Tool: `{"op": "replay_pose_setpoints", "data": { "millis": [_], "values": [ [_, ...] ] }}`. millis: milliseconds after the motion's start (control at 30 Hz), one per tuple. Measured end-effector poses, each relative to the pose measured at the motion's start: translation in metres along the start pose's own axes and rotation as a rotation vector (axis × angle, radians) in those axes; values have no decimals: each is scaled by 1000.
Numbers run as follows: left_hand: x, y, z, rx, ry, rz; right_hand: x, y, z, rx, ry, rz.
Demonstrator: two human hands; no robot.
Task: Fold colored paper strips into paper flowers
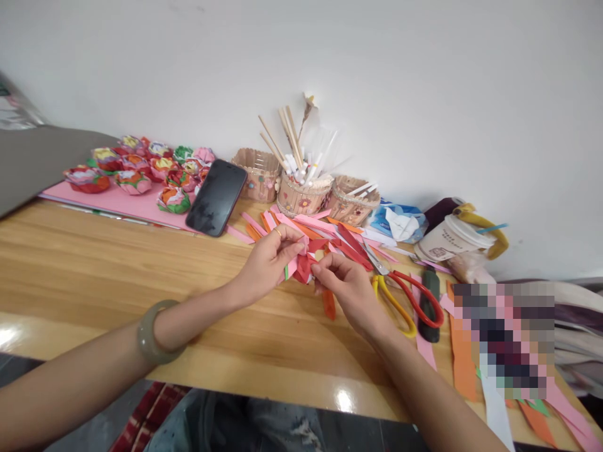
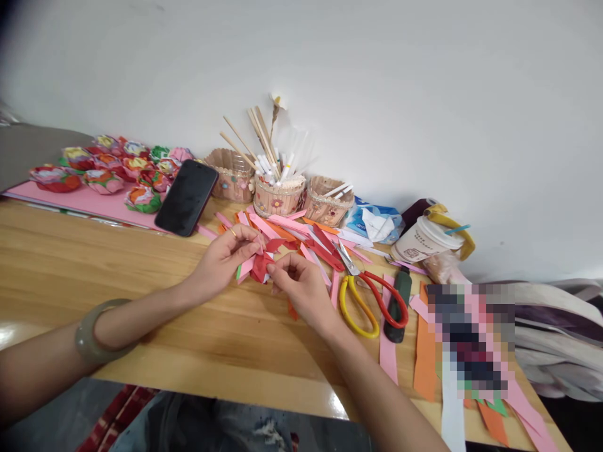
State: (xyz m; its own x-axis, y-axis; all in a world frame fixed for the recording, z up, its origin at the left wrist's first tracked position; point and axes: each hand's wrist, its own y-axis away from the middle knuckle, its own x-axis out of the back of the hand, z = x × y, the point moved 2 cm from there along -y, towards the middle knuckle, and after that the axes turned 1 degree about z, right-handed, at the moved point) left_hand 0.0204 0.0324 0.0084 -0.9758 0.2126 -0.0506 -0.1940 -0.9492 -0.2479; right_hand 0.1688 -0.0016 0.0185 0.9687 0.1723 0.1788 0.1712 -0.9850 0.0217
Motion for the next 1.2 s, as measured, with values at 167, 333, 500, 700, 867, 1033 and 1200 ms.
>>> {"op": "replay_pose_setpoints", "data": {
  "millis": [167,333,500,700,867,1033,1200],
  "values": [
    [5,-8,-3,38,210,-39,4,2,-2,-60,26,-42],
    [6,-10,-4,43,286,-78,17,1,-3,154,18,298],
    [2,-5,-3,63,238,-149,14,1,-8,318,179,256],
    [-1,0,0,79,149,-177,13,5,-7,492,358,313],
    [-2,4,6,-65,-22,-151,11,9,-5,717,550,359],
    [-4,6,6,-150,-84,-130,9,13,-7,848,683,419],
    [-3,6,5,-216,-136,-122,10,13,-7,896,755,442]
  ]
}}
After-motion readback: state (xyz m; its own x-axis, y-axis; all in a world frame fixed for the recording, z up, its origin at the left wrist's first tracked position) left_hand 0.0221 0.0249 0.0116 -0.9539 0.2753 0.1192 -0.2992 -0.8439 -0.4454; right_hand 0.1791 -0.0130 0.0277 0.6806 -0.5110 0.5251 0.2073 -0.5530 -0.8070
